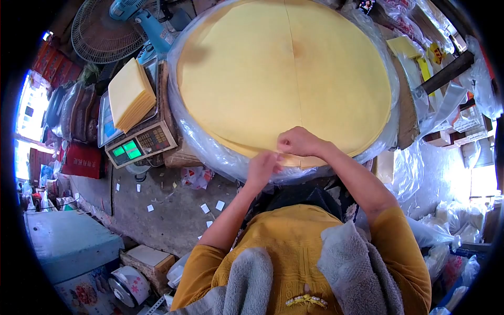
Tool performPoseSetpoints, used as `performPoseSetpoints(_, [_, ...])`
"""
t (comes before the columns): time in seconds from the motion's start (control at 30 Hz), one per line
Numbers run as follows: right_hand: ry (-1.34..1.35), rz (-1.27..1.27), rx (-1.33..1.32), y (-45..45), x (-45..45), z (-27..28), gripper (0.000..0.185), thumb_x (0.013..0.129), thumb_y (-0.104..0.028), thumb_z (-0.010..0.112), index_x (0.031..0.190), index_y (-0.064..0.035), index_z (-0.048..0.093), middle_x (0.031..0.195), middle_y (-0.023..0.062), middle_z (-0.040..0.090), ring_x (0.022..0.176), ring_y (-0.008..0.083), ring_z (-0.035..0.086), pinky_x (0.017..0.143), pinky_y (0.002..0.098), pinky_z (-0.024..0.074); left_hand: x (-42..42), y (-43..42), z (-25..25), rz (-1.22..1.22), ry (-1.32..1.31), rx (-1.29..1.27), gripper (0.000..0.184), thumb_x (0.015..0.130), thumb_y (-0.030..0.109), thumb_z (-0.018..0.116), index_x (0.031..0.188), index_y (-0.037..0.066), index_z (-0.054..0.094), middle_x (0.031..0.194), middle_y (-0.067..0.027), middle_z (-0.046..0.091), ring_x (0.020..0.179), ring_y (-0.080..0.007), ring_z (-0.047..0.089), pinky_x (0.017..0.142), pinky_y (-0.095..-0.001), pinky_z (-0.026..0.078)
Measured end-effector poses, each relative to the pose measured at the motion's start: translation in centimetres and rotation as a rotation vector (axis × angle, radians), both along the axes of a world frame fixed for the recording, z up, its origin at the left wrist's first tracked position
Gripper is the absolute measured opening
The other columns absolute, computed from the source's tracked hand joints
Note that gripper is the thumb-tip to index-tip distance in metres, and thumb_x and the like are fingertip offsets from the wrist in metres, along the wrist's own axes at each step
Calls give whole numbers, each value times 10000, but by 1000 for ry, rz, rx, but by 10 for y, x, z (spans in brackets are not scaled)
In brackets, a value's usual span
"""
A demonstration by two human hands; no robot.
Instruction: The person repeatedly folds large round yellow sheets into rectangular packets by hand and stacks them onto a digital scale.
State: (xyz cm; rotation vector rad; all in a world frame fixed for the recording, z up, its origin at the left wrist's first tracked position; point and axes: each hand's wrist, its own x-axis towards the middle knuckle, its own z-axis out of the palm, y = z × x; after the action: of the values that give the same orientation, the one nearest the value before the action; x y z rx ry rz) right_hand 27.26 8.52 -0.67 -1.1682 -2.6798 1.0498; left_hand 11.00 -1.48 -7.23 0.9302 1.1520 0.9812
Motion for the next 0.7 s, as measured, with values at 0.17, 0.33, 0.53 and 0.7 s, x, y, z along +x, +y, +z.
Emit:
performPoseSetpoints(0.17, [83,22,1,-3,1,-5,216,814,-249,552,788,-49,630,769,165,634,736,348,606,660,431,467,5,1,23,13,95,-111,183,928,159,543,912,-24,544,806,-76,658,552,-115,598,482,-227,466])
performPoseSetpoints(0.33, [48,50,36,-6,1,-5,224,856,-248,539,845,-39,618,840,169,633,805,351,600,705,434,463,13,2,9,47,278,-78,158,895,133,575,845,-12,535,751,-81,659,479,-103,559,416,-228,431])
performPoseSetpoints(0.53, [53,2,75,-6,3,-12,225,862,-254,534,871,-41,607,871,157,621,833,350,593,721,435,463,11,1,15,-14,323,-56,133,892,105,560,847,-13,518,763,-94,663,473,-107,548,411,-236,427])
performPoseSetpoints(0.7, [93,44,22,-13,2,7,234,855,-268,536,867,-47,614,847,145,615,817,337,591,724,427,469,10,-2,13,-2,230,-34,125,899,94,544,846,-15,514,753,-91,654,488,-106,553,412,-238,428])
